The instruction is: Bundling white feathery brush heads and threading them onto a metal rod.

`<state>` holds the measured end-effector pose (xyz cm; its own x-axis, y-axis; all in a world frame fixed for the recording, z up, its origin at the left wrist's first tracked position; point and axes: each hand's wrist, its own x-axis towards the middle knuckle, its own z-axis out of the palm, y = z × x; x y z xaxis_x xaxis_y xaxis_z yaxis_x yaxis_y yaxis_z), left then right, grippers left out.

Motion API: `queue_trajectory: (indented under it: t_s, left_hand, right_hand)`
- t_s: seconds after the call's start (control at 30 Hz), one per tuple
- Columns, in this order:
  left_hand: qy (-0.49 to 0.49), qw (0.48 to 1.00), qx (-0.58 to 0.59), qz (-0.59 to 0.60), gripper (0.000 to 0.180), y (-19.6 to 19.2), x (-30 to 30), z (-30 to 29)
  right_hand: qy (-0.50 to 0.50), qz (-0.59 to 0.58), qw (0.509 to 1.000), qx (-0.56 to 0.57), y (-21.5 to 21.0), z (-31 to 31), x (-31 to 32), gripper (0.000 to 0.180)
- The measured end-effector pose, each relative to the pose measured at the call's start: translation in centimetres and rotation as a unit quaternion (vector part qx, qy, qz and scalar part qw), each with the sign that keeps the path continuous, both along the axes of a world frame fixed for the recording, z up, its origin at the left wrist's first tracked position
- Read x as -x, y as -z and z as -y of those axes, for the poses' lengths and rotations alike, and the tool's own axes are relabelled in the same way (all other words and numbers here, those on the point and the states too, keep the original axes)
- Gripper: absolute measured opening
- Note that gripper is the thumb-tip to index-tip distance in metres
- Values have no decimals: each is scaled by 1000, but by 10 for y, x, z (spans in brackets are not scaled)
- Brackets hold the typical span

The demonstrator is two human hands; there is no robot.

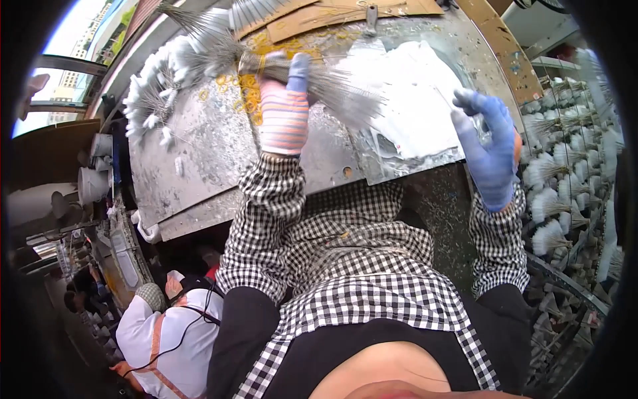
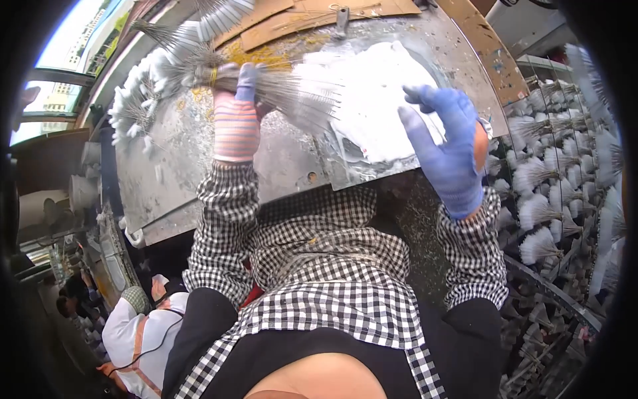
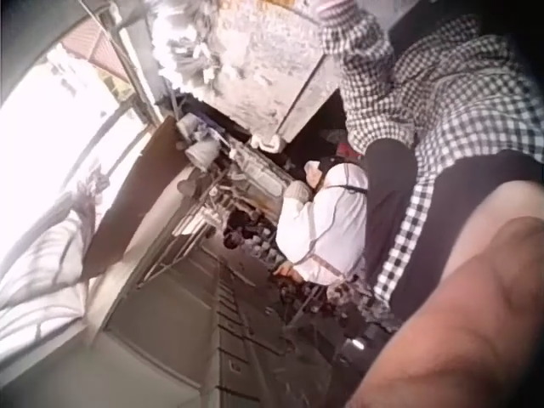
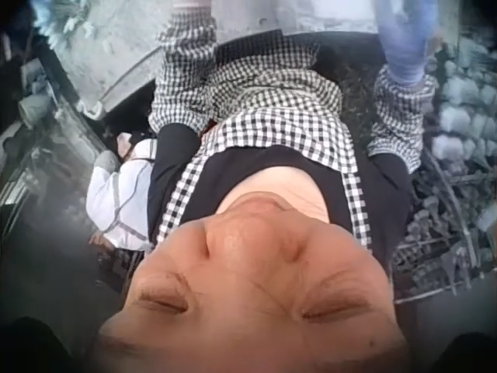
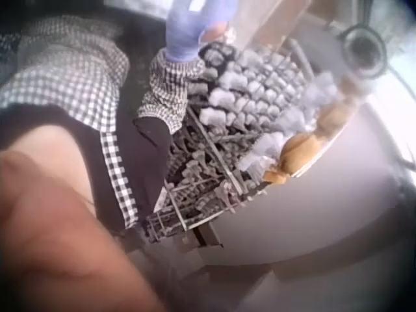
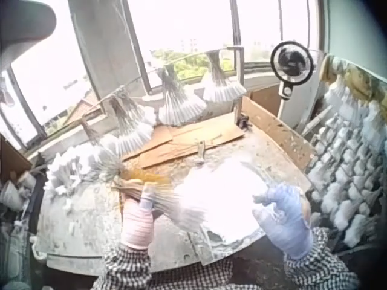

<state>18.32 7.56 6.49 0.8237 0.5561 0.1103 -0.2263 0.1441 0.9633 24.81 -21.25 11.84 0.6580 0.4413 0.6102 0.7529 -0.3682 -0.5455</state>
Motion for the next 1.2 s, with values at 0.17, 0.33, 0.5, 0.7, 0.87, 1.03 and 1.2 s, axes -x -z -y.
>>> queue_trajectory:
  t_s: [0.17,0.33,0.5,0.7,0.87,1.03,1.2]
  left_hand:
    - [18,877,473,80,55,-12,67,26]
    - [189,738,620,186,39,89,116,54]
    - [237,645,680,256,36,62,136,69]
    - [103,587,789,151,38,100,149,60]
    - [114,683,715,103,49,88,141,56]
    - [131,766,627,51,63,70,135,52]
    - [173,650,735,81,79,71,132,39]
  right_hand:
    - [-29,-179,981,-74,-3,15,41,9]
    - [-68,-203,975,-51,12,-13,63,11]
    - [-85,-228,970,-8,13,-26,67,11]
    - [-102,-272,957,-12,11,-33,74,12]
    - [-116,-241,963,2,13,-30,69,12]
    - [-107,-222,969,-8,12,-26,61,12]
    - [-118,-186,975,-19,10,-25,46,13]
